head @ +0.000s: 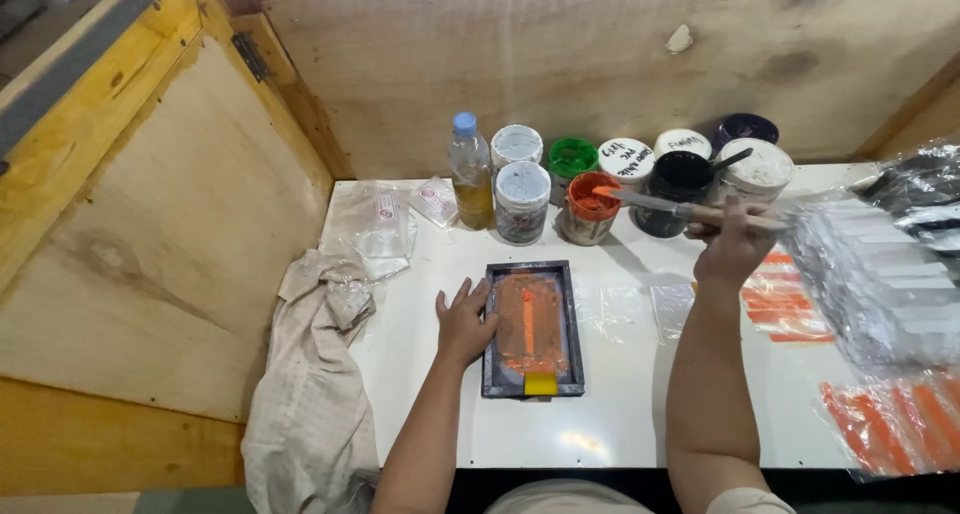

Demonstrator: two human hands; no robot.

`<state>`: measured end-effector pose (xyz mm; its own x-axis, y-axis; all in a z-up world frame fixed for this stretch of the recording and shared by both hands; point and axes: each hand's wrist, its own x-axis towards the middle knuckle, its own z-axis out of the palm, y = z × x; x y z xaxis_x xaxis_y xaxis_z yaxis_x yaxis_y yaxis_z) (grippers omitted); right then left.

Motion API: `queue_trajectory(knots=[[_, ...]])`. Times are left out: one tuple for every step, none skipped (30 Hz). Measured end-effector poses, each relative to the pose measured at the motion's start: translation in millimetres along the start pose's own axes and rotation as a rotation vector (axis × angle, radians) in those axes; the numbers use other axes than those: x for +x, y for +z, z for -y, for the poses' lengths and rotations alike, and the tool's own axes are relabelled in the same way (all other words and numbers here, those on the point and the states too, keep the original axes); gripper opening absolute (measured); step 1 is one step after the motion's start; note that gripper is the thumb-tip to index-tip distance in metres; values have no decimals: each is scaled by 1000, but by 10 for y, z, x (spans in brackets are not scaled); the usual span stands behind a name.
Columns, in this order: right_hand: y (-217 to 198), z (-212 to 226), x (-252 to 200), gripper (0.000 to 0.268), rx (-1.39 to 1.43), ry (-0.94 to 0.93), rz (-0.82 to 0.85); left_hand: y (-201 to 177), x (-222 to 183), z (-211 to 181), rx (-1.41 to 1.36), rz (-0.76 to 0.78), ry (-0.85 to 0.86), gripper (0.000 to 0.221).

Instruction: Applying ink to a screen printing frame and cleaning it with a cloth.

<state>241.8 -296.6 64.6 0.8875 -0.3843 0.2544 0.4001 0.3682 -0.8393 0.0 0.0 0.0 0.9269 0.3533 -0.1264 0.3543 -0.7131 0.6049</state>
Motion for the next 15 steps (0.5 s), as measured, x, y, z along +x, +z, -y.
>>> queue_trajectory(knots=[[60, 48, -74, 29, 0, -1, -1, -19, -14, -19, 0, 0, 1, 71], [120, 95, -148, 25, -20, -11, 113, -39, -28, -38, 5, 11, 0, 71], [182, 143, -218, 22, -40, -22, 227, -58, -39, -58, 10, 21, -2, 70], [238, 155, -277, 22, -40, -24, 227, -65, -42, -65, 10, 20, -1, 70], [288, 168, -340, 25, -56, 8, 328, -71, -46, -73, 5, 20, -4, 70], [338, 180, -401, 31, -72, 40, 429, -76, -49, -80, 0, 20, -8, 69], [342, 183, -407, 31, -73, 37, 426, -74, -46, -73, 1, 22, -4, 69], [346, 185, -412, 42, -113, 49, 462, -73, -42, -66, 5, 29, -7, 69], [347, 187, -417, 53, -155, 61, 497, -67, -39, -59, 9, 36, -9, 69], [332, 206, -393, 53, -156, 58, 494, -66, -31, -55, 9, 38, -5, 69], [314, 224, -370, 58, -209, 50, 496, -61, -29, -51, 16, 35, -10, 68], [296, 241, -347, 64, -263, 42, 499, -55, -26, -46, 22, 32, -15, 68], [282, 248, -347, 64, -265, 44, 496, -40, -24, -30, 22, 35, -14, 68], [267, 255, -347, 62, -271, 2, 481, -25, -22, -16, 17, 26, -5, 68], [259, 263, -341, 62, -276, -41, 465, -15, -12, -4, 12, 15, 6, 68]])
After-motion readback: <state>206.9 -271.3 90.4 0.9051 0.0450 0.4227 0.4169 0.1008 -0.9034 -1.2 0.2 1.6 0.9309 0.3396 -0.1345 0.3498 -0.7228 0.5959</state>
